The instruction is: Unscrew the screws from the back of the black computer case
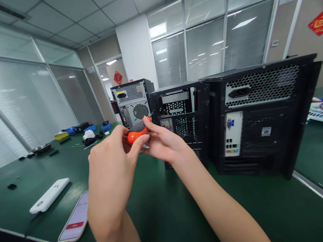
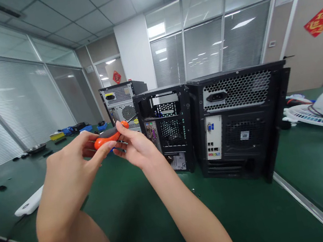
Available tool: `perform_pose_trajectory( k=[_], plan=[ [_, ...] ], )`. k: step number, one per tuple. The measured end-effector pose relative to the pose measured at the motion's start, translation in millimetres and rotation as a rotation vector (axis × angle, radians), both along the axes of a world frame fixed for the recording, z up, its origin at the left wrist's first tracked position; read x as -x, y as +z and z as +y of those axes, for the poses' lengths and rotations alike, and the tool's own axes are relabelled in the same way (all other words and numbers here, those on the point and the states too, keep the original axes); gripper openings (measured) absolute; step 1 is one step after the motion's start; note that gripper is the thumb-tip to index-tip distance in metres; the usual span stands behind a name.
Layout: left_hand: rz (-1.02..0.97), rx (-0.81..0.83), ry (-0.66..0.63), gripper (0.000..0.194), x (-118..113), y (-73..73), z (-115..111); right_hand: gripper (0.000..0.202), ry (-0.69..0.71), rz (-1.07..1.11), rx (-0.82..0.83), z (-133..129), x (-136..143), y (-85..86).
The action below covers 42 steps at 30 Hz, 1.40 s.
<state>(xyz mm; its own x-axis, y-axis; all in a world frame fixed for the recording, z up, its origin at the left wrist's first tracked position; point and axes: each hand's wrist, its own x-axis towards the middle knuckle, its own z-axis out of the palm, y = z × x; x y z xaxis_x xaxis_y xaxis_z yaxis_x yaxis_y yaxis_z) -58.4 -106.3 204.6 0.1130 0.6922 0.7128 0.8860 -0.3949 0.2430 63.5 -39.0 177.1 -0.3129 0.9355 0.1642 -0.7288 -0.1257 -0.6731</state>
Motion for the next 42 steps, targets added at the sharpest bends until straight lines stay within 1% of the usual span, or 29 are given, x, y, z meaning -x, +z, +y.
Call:
perform_pose_trajectory(
  k=[3, 8, 11, 19, 23, 27, 36, 42],
  plan=[
    [0.009, -0.025, -0.033, 0.024, 3, -0.6, 1, 0.023, 0.031, -0.033, 0.016, 0, -1, -0.1],
    [0.019, -0.051, -0.064, 0.022, 7, -2.1, 4, 0.016, 0.069, -0.005, 0.034, 2, -4, -1.3],
    [0.015, -0.055, -0.075, 0.022, 7, -1.9, 5, 0.014, 0.069, -0.003, 0.037, 2, -4, -0.6],
    [-0.002, -0.045, -0.073, 0.023, 6, -1.4, 5, 0.02, 0.021, -0.035, 0.033, -1, -2, 0.2],
    [-0.003, -0.072, -0.077, 0.026, 7, -2.0, 6, 0.029, 0.014, -0.048, 0.033, -2, -2, 0.6],
    [0.019, -0.088, -0.085, 0.024, 8, -2.4, 6, 0.035, 0.008, -0.075, 0.036, -4, -2, 1.6],
    [0.112, -0.115, -0.144, 0.021, 13, -1.2, 8, 0.037, 0.02, -0.078, 0.018, 1, -1, -2.5],
    [0.154, -0.127, -0.15, 0.018, 15, -0.5, 9, 0.034, 0.033, -0.078, 0.011, 3, 0, -3.7]
  ],
)
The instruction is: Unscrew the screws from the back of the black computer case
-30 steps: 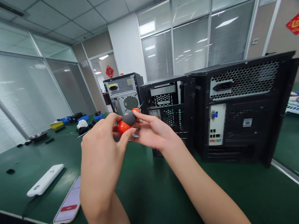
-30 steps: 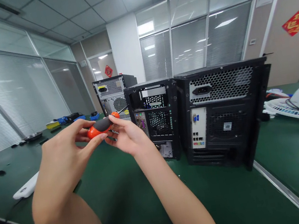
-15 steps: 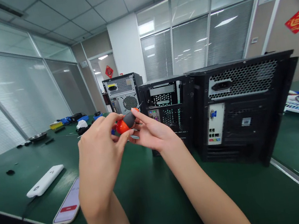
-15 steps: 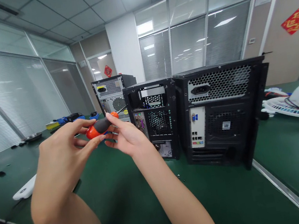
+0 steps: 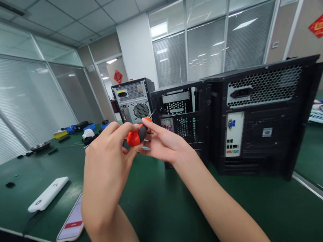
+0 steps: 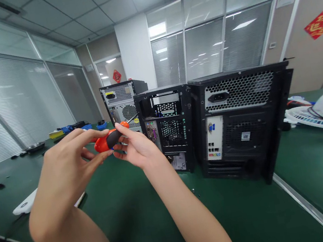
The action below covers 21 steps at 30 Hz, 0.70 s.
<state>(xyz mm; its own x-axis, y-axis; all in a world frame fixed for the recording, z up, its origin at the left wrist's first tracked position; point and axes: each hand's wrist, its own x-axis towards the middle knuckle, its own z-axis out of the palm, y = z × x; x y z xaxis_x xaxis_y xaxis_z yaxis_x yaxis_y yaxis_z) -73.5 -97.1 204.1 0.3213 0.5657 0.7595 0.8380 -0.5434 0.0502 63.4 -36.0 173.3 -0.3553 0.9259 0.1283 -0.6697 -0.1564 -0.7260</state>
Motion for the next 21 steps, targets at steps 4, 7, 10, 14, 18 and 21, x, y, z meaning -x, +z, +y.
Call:
perform_pose_trajectory(
  k=[4, 7, 10, 14, 18, 21],
  plan=[
    [0.016, -0.023, 0.0, 0.019, 2, 0.5, 3, 0.034, -0.005, 0.003, 0.016, 1, -1, -0.9],
    [0.038, -0.045, 0.003, 0.02, 4, 1.2, 5, 0.036, -0.015, -0.02, 0.016, 0, 0, -0.3],
    [0.06, -0.058, 0.007, 0.02, 5, 1.7, 5, 0.038, -0.022, -0.062, 0.02, -2, 1, 1.1],
    [0.081, -0.067, 0.024, 0.02, 5, 1.7, 5, 0.037, 0.011, -0.104, -0.003, -5, 3, 2.5],
    [0.106, -0.072, 0.046, 0.02, 6, 1.3, 6, 0.038, 0.048, -0.128, -0.037, -8, 4, 3.9],
    [0.118, -0.075, 0.064, 0.02, 6, 1.1, 5, 0.039, 0.036, -0.132, -0.047, -10, 4, 4.8]
  ],
)
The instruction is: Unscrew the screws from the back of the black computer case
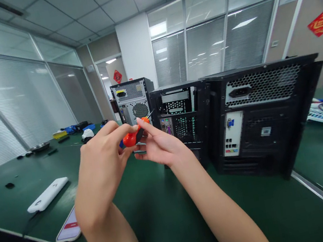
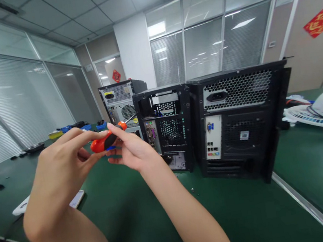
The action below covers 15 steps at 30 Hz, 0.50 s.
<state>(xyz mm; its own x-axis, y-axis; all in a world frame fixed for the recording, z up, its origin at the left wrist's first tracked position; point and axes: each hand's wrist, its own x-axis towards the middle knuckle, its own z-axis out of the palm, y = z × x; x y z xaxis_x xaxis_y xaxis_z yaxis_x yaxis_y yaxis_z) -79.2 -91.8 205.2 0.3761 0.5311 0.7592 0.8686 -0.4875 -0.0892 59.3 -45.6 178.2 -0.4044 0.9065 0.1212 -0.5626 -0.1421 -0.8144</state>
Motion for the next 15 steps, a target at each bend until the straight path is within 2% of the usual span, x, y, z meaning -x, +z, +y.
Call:
perform_pose_trajectory(
  k=[15],
  plan=[
    [-0.083, 0.053, -0.036, 0.022, -6.0, 0.7, -4.5, 0.03, 0.044, 0.148, 0.046, 5.5, -3.4, -2.1]
  ],
)
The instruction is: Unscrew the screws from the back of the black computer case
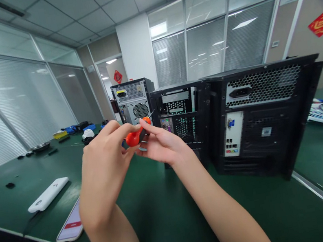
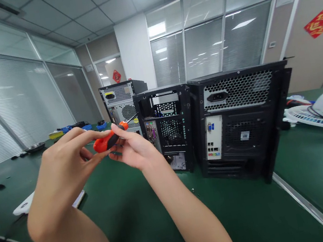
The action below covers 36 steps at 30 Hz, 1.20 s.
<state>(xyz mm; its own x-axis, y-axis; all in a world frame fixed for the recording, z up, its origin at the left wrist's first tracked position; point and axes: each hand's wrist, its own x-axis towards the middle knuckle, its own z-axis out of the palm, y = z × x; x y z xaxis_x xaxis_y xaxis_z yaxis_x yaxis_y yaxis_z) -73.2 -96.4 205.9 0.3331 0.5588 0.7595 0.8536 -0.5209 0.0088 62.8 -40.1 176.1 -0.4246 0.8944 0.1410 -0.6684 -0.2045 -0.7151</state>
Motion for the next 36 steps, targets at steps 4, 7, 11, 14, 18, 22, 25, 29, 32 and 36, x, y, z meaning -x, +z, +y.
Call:
perform_pose_trajectory(
  k=[4, 7, 11, 14, 18, 22, 25, 29, 32, 36],
  plan=[
    [-0.029, 0.01, 0.011, 0.024, -3, -0.5, -2, 0.026, 0.019, 0.047, 0.028, 0, 0, 1.2],
    [-0.062, 0.024, 0.027, 0.025, -3, -2.0, -2, 0.025, 0.04, 0.07, 0.052, -1, 0, 2.6],
    [-0.141, 0.108, 0.104, 0.041, -2, -5.0, -4, 0.027, 0.024, 0.081, 0.093, -2, 1, 4.0],
    [-0.187, 0.179, 0.162, 0.044, -1, -5.6, -7, 0.027, 0.011, 0.083, 0.105, -2, 2, 4.0],
    [-0.184, 0.211, 0.177, 0.038, -4, -3.7, -10, 0.026, 0.024, 0.096, 0.087, -2, 1, 2.9],
    [-0.19, 0.173, 0.17, 0.035, -9, -3.2, -10, 0.027, 0.021, 0.088, 0.071, 0, 0, 2.4],
    [-0.191, 0.158, 0.183, 0.036, -11, -3.7, -9, 0.027, 0.024, 0.074, 0.059, 0, 0, 2.3],
    [-0.174, 0.145, 0.22, 0.038, -12, -4.2, -9, 0.026, 0.024, 0.079, 0.034, 1, 0, 1.7],
    [-0.167, 0.1, 0.211, 0.037, -12, -5.1, -9, 0.025, 0.013, 0.074, 0.035, 2, 0, 0.9],
    [-0.171, 0.08, 0.195, 0.035, -11, -5.8, -9, 0.023, 0.014, 0.051, 0.033, 3, 0, 0.1]
  ],
)
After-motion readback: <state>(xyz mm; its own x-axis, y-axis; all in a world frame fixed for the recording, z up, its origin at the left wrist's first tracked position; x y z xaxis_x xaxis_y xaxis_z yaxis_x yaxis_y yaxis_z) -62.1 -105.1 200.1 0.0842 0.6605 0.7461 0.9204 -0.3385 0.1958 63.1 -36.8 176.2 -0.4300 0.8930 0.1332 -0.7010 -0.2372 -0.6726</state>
